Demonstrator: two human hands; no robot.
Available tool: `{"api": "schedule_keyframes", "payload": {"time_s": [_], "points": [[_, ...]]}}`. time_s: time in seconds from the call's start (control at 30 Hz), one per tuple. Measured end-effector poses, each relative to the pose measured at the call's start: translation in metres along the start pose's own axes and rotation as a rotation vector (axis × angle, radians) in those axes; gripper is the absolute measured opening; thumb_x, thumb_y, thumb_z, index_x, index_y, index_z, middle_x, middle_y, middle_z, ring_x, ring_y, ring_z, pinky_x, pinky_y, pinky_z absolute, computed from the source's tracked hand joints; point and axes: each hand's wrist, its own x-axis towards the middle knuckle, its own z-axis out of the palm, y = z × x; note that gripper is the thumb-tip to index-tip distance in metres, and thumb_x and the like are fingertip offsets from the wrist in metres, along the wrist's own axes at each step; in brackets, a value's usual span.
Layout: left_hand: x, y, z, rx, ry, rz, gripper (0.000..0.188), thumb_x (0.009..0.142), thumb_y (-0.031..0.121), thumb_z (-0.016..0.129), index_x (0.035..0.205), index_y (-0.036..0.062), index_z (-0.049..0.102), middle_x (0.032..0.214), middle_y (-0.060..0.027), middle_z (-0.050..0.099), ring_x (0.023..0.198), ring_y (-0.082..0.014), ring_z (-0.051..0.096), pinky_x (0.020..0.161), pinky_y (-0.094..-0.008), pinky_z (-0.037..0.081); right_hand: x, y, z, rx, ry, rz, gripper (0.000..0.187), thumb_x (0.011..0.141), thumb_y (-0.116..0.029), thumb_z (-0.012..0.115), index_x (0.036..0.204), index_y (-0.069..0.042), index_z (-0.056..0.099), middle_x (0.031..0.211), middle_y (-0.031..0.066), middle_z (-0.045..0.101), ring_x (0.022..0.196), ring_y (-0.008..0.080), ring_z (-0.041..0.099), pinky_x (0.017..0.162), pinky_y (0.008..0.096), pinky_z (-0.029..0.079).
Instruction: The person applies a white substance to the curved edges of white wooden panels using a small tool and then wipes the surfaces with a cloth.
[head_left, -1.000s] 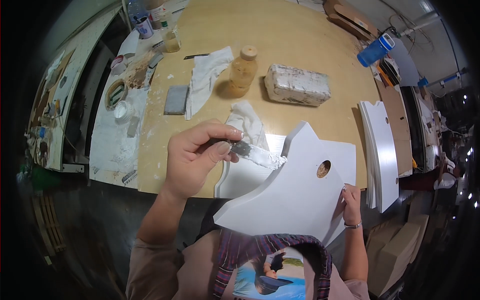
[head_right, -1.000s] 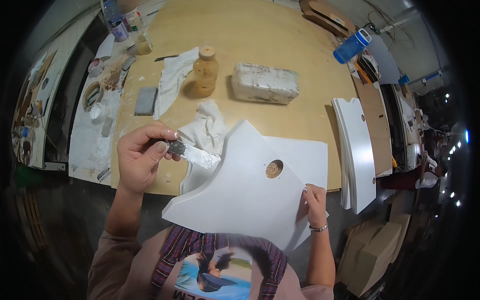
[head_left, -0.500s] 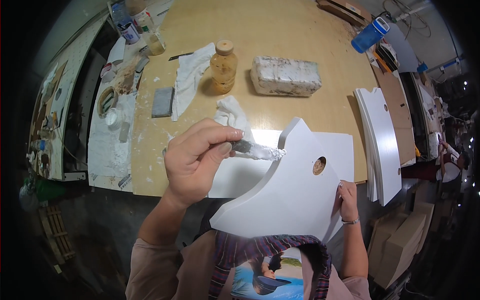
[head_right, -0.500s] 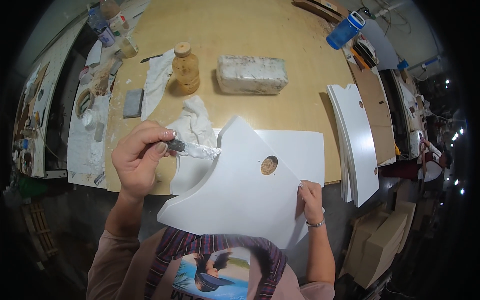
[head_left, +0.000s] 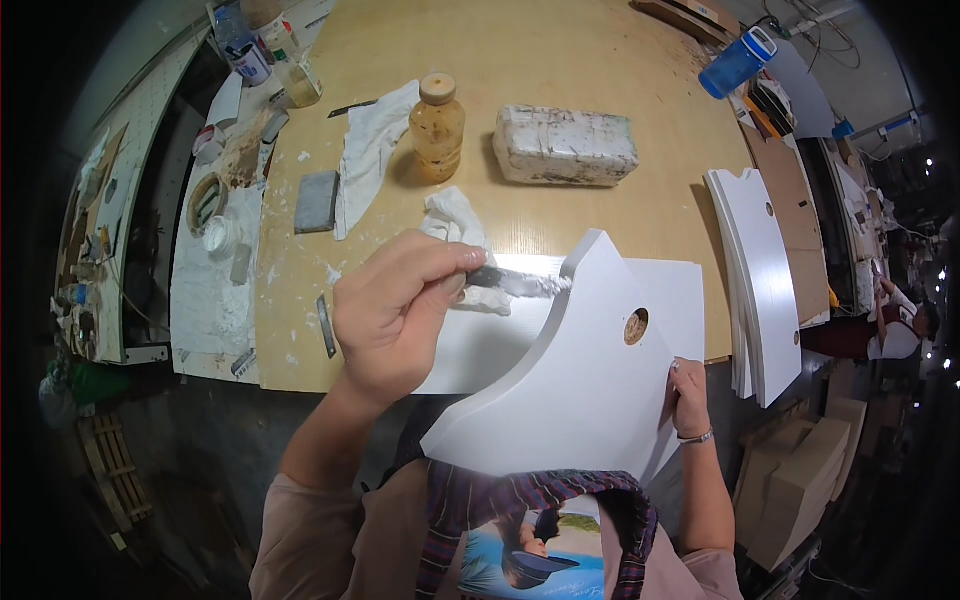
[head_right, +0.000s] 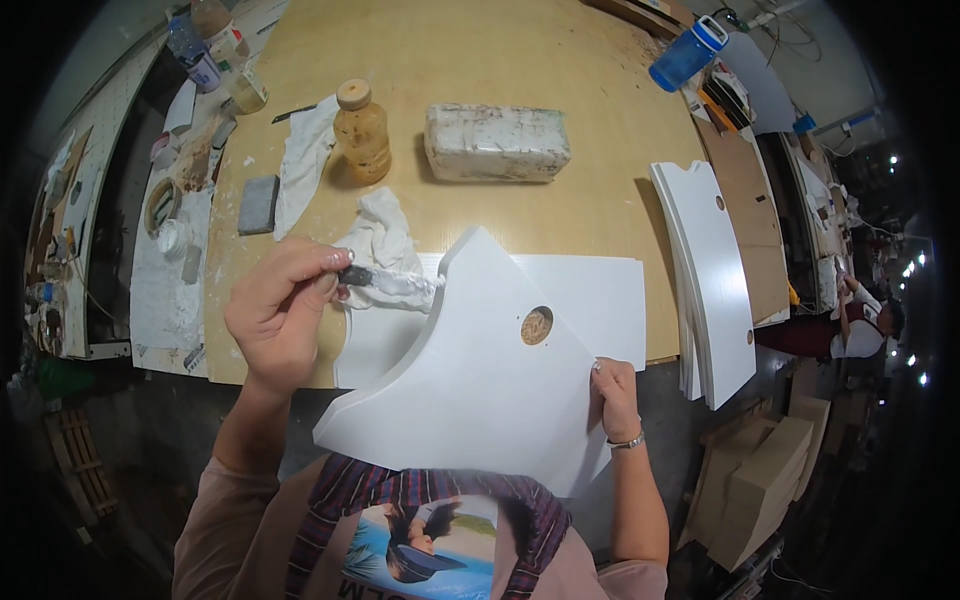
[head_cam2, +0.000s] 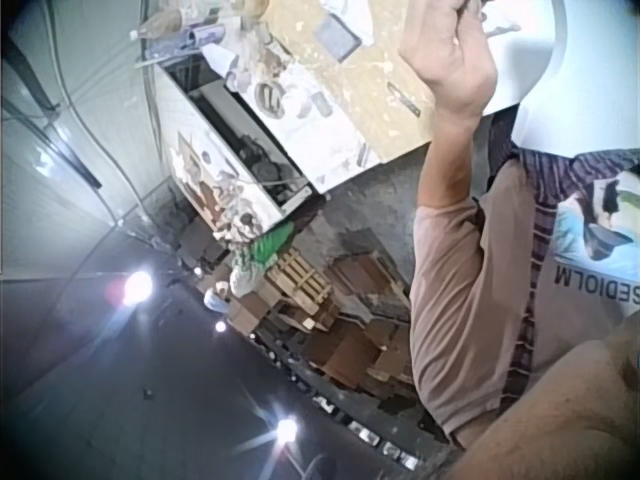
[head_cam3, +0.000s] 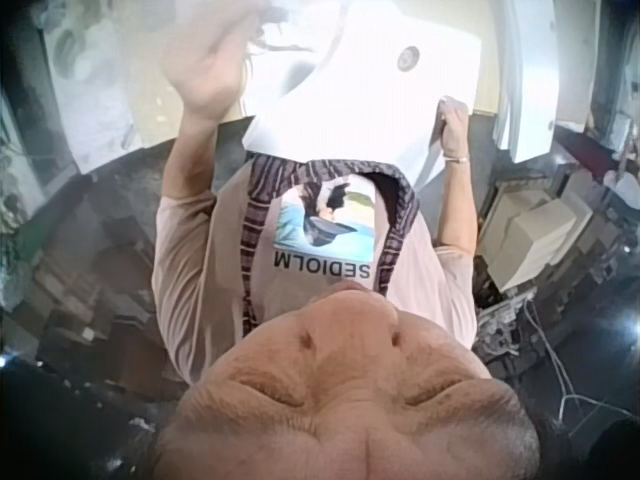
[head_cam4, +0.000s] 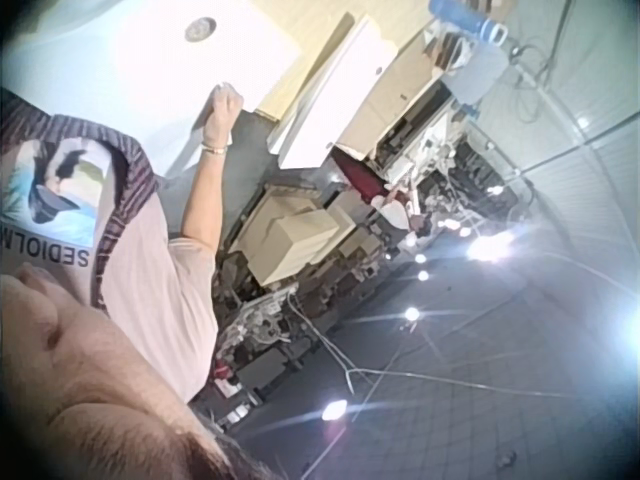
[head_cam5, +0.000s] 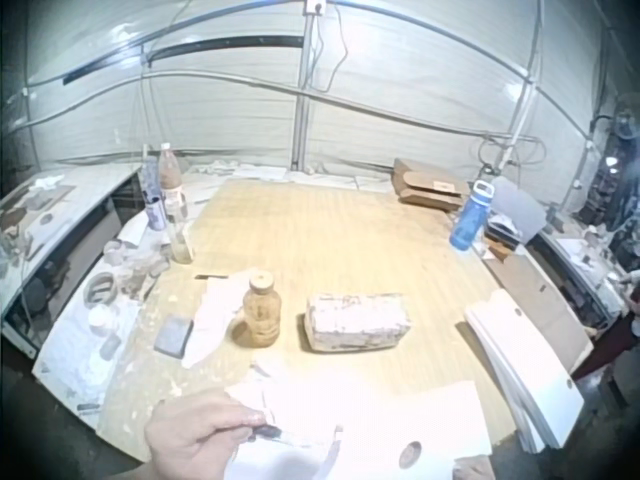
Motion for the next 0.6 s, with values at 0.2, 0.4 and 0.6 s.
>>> {"api": "schedule_keyframes", "payload": {"time_s": [0.2,0.4,0.6], "points": [[0.007,0.009,0.001,0.025,-0.065,0.061,0.02,0.074,-0.016,0.057,0.09,-0.0067,0.065,0.077,-0.0144,0.062,0.064,-0.0195,0.059,0.057,-0.0251,0.045,-0.001,-0.004,-0.001,-0.014,-0.009,0.007,0.05,0.089,-0.039,0.057,0.056,-0.007,0.039,0.051,-0.0044,0.036,0.048,0.0056,0.029,0.044,0.0254,0.018],[0.011,0.01,-0.004,0.074,-0.068,0.094,0.016,0.079,-0.015,0.053,0.091,-0.0093,0.063,0.08,-0.013,0.06,0.063,-0.0149,0.055,0.057,-0.0236,0.044,-0.001,-0.007,-0.001,-0.061,-0.004,-0.001,0.051,0.089,-0.039,0.056,0.055,-0.007,0.037,0.052,-0.0046,0.035,0.05,0.0063,0.027,0.045,0.0263,0.018],[0.012,0.007,0.001,0.093,-0.001,0.068,0.02,0.072,-0.016,0.059,0.088,-0.0059,0.065,0.073,-0.0144,0.062,0.062,-0.0219,0.059,0.056,-0.0267,0.046,-0.001,-0.014,0.001,-0.07,0.01,0.004,0.051,0.09,-0.041,0.056,0.055,-0.007,0.038,0.051,-0.0048,0.033,0.048,0.0059,0.027,0.044,0.0255,0.018]]}}
